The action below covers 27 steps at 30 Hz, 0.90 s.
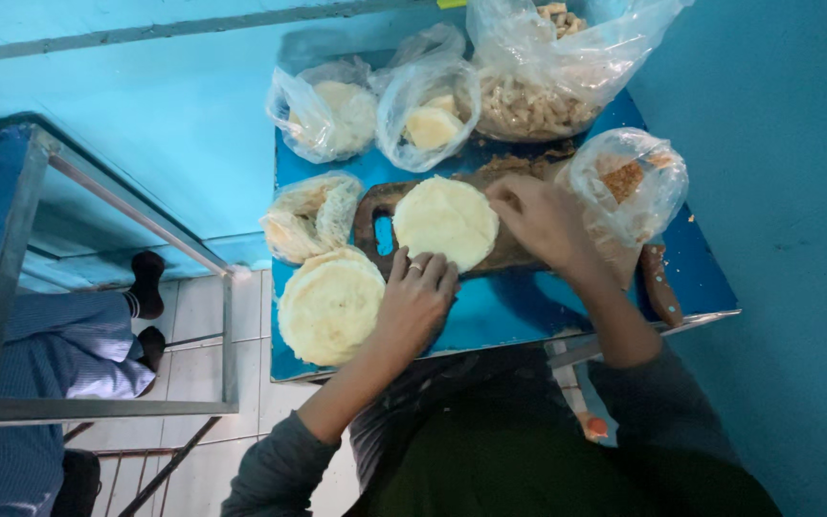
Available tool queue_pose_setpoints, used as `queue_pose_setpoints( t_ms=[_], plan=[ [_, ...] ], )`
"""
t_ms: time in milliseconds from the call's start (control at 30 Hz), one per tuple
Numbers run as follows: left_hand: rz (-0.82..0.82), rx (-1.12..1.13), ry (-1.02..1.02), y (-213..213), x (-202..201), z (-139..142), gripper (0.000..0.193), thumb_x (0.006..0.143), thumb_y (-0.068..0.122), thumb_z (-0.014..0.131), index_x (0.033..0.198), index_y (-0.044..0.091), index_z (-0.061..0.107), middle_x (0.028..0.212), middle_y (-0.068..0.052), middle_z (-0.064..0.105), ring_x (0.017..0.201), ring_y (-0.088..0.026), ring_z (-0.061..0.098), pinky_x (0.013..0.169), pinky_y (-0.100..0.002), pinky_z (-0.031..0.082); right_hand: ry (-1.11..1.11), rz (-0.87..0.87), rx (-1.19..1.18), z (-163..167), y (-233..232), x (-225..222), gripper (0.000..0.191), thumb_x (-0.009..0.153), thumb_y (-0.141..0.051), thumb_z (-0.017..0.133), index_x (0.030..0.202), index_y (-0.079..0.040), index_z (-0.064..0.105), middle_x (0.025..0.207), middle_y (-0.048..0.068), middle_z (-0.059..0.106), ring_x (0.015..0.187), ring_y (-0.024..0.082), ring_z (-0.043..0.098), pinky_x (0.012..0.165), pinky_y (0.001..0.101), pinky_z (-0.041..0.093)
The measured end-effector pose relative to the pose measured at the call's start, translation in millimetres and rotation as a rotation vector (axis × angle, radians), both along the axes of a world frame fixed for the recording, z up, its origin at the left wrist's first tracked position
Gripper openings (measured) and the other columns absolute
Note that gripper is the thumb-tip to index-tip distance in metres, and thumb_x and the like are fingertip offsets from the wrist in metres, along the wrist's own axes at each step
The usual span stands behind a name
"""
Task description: The person cuts round flatbread discs in half with a knife on a wooden cutting board, then tears and separates the soft layers of each piece by hand, setting the separated pieces on the table beside bags of ingredients.
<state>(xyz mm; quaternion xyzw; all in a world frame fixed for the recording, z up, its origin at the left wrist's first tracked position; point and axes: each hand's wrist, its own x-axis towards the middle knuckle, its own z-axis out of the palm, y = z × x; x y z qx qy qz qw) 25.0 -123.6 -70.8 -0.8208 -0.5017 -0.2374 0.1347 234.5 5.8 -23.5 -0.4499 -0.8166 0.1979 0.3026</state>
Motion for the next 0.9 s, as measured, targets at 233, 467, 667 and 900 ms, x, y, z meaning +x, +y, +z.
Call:
queue_pose_setpoints(
  t_ms=[233,467,667,900],
  plan=[
    [0.086,-0.088,0.035,-11.0,11.0,5.0,0.052,0.085,0.033,0.073,0.124,0.001,0.06,0.135,-0.029,0.054,0.134,-0.047,0.048,0.108,-0.064,0.037,-0.247,0.008,0.076,-15.8,23.7,-20.9,0.027,0.086,-0.034,0.075,0.092,-0.008,0.072,0.089,0.014,0.072,0.088,0.035,0.07,0.077,0.0495,0.053],
    [0.128,-0.125,0.032,-11.2,16.2,-1.5,0.059,0.08,0.036,0.077,0.126,0.004,0.058,0.14,-0.031,0.051,0.136,-0.049,0.046,0.106,-0.07,0.035,-0.24,-0.088,0.234,-26.9,24.3,-23.2,0.027,0.082,-0.035,0.079,0.085,-0.009,0.072,0.095,0.019,0.065,0.09,0.04,0.065,0.075,0.0511,0.052],
    [0.13,-0.092,0.03,-11.6,17.5,-1.2,0.059,0.081,0.034,0.078,0.127,0.003,0.057,0.14,-0.029,0.051,0.136,-0.049,0.047,0.107,-0.07,0.034,-0.223,-0.095,0.198,-28.1,23.4,-24.3,0.023,0.09,-0.033,0.073,0.092,-0.01,0.07,0.099,0.017,0.064,0.093,0.04,0.066,0.079,0.0531,0.052],
    [0.128,-0.111,0.021,-12.3,16.3,0.3,0.058,0.08,0.033,0.078,0.125,0.003,0.057,0.14,-0.029,0.051,0.136,-0.048,0.047,0.106,-0.071,0.034,-0.201,-0.118,0.106,-22.5,21.2,-19.1,0.019,0.095,-0.029,0.066,0.099,-0.011,0.071,0.102,0.02,0.065,0.094,0.043,0.065,0.078,0.0549,0.051]
  ],
)
